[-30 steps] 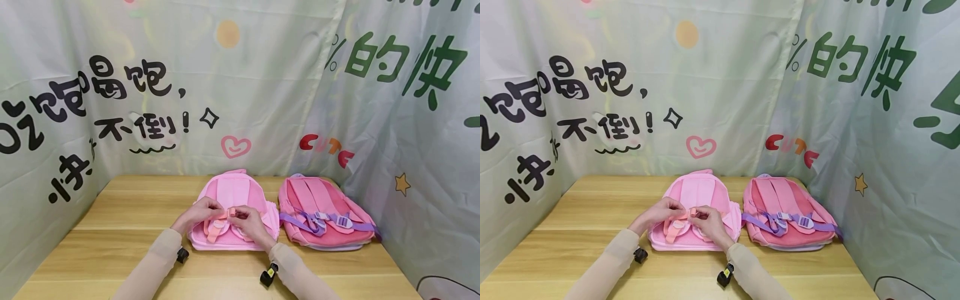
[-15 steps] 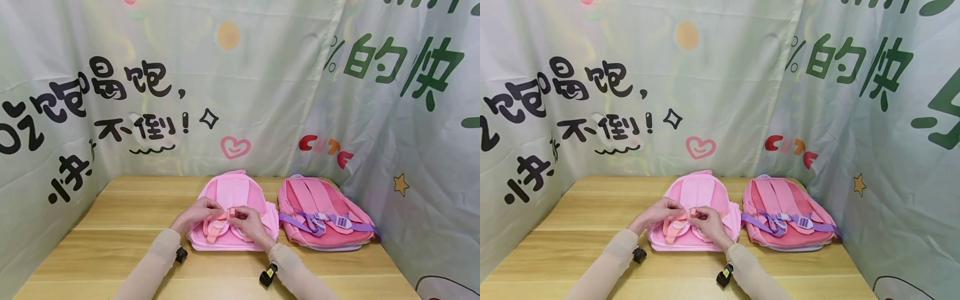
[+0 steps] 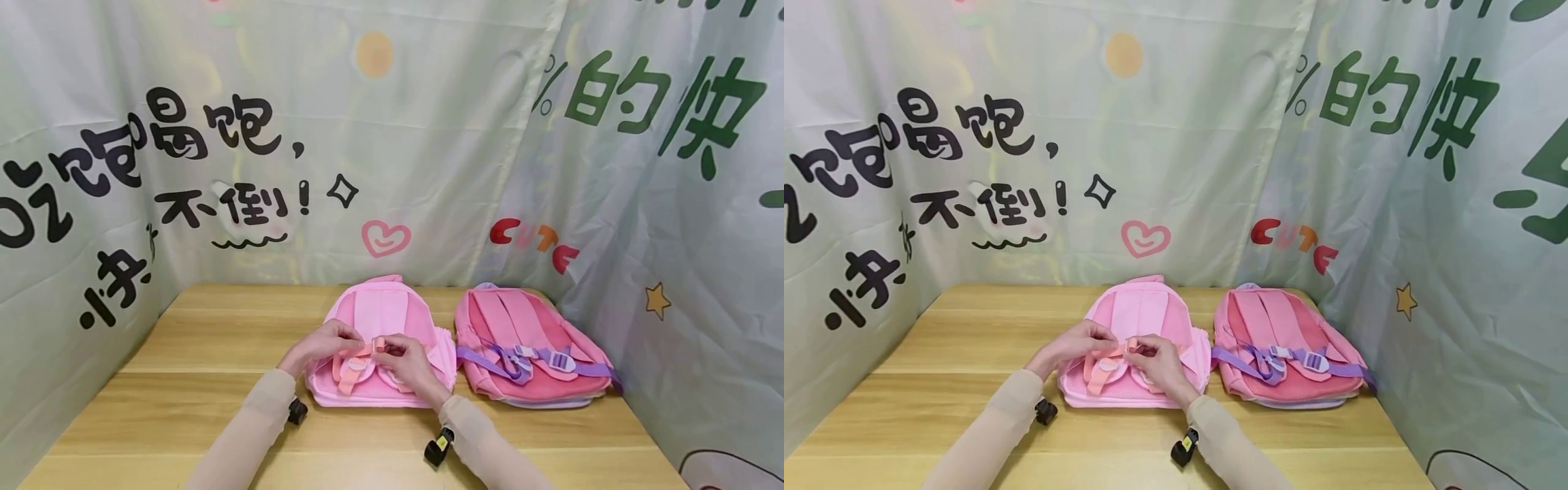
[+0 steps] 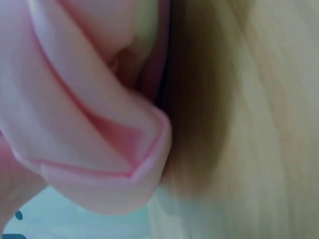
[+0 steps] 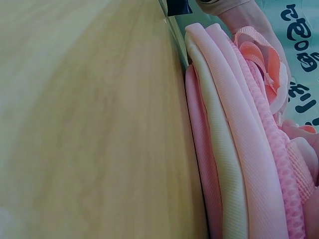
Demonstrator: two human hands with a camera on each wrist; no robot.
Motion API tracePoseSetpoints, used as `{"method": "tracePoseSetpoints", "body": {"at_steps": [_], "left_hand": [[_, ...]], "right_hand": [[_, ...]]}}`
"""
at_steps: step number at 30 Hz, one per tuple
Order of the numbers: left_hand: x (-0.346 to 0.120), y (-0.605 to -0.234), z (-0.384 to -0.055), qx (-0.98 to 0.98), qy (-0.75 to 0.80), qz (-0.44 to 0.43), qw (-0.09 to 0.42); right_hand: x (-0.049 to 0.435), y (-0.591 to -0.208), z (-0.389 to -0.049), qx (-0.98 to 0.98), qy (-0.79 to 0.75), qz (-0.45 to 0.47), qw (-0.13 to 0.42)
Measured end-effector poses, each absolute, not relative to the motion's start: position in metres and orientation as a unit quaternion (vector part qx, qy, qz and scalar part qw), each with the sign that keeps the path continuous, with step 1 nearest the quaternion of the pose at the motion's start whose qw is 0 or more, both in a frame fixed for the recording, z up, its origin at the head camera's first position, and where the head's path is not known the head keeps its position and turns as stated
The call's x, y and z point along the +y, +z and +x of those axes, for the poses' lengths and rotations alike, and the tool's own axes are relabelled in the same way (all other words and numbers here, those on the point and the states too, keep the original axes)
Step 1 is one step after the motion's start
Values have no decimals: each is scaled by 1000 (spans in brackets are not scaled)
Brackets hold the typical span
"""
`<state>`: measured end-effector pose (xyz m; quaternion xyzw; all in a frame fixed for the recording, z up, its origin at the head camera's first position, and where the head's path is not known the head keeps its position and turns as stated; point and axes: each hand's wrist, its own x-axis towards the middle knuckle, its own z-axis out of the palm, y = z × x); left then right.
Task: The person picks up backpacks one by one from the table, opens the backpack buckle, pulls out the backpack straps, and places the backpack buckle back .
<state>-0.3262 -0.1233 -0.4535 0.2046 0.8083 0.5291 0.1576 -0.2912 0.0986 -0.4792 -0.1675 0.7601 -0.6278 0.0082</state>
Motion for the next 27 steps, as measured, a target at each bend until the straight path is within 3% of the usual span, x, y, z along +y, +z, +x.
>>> {"method": "tracePoseSetpoints", "body": {"at_steps": [16,27], "left_hand": [[-116,-452,-322,788,563,183,171],[-122,-455,-327,781,566,192,182]], "right_hand": [[97,-456,-275,776,-604,-184,-1],[98,-479,-290,758,-632,-159,14]]}}
